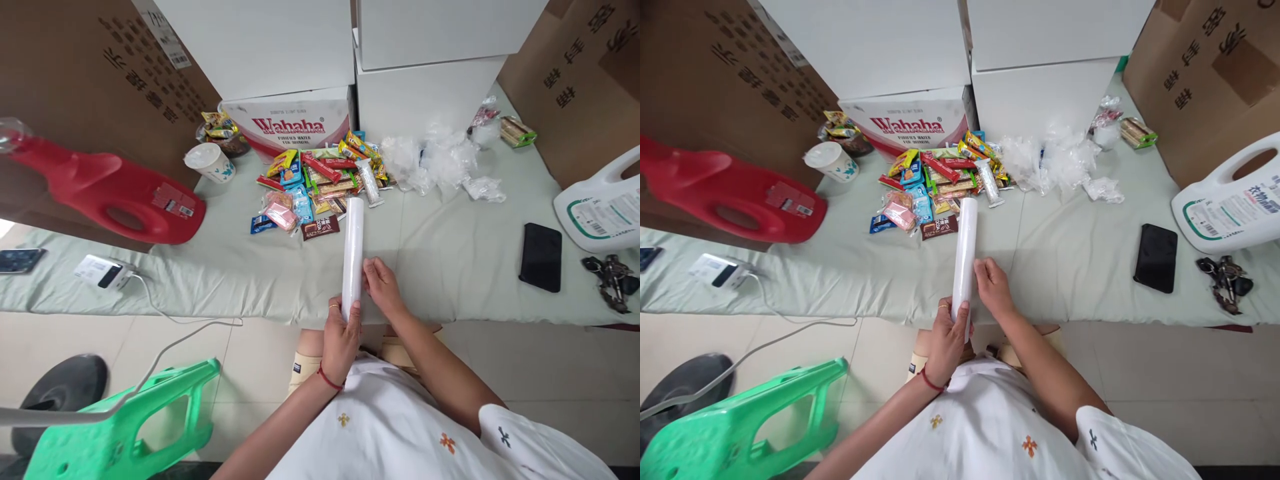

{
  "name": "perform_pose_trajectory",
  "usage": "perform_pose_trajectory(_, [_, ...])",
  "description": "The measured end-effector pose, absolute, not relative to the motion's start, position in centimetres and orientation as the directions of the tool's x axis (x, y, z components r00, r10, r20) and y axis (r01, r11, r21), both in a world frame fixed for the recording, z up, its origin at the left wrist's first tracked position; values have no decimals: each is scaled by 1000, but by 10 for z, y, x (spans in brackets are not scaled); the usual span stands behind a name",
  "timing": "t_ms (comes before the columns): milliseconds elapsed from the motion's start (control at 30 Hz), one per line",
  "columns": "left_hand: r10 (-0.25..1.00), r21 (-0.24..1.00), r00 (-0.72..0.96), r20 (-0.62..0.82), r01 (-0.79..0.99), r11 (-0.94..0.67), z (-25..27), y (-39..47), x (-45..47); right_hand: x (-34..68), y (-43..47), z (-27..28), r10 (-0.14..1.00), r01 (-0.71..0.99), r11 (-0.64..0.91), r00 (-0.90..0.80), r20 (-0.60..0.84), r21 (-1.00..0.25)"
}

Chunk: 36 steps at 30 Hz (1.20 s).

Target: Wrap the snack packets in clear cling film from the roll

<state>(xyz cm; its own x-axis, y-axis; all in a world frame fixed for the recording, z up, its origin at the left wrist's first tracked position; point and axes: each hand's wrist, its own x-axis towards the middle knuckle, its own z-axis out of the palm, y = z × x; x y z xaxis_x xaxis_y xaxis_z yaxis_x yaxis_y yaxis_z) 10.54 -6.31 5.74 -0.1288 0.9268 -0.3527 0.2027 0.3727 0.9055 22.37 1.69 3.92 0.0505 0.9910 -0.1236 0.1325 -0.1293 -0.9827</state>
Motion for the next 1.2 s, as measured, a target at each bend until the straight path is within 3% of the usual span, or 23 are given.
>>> perform_pose_trajectory(167, [969, 849, -184, -164, 474, 234, 63, -61, 100, 227, 28, 59, 997, 524, -70, 68, -40, -849])
perform_pose_trajectory(267, [978, 813, -165, -126, 549, 197, 65, -60, 97, 228, 32, 60, 998, 603, -70, 37, -60, -795])
perform_pose_trajectory(400, [985, 803, -145, -96, 573, 163, 64, -61, 94, 231, 29, 52, 998, 475, -66, 18, -65, -878])
perform_pose_trajectory(567, [979, 842, -137, -150, 501, 199, 66, -61, 95, 234, 25, 40, 987, 125, -157, -24, -161, -980])
perform_pose_trajectory(667, [979, 838, -142, -146, 509, 199, 63, -61, 96, 235, 28, 38, 984, 41, -167, 67, -164, -985])
perform_pose_trajectory(833, [989, 733, -136, -61, 667, 137, 47, -67, 98, 235, 37, 43, 950, 234, -45, 312, 31, -971])
perform_pose_trajectory(1033, [994, 551, -107, 9, 830, 84, 35, -71, 97, 235, 43, 37, 956, 524, -59, 275, 103, -849])
perform_pose_trajectory(1200, [997, 516, -79, 0, 854, 67, 34, -72, 95, 241, 48, 24, 973, 651, -138, 229, 20, -747])
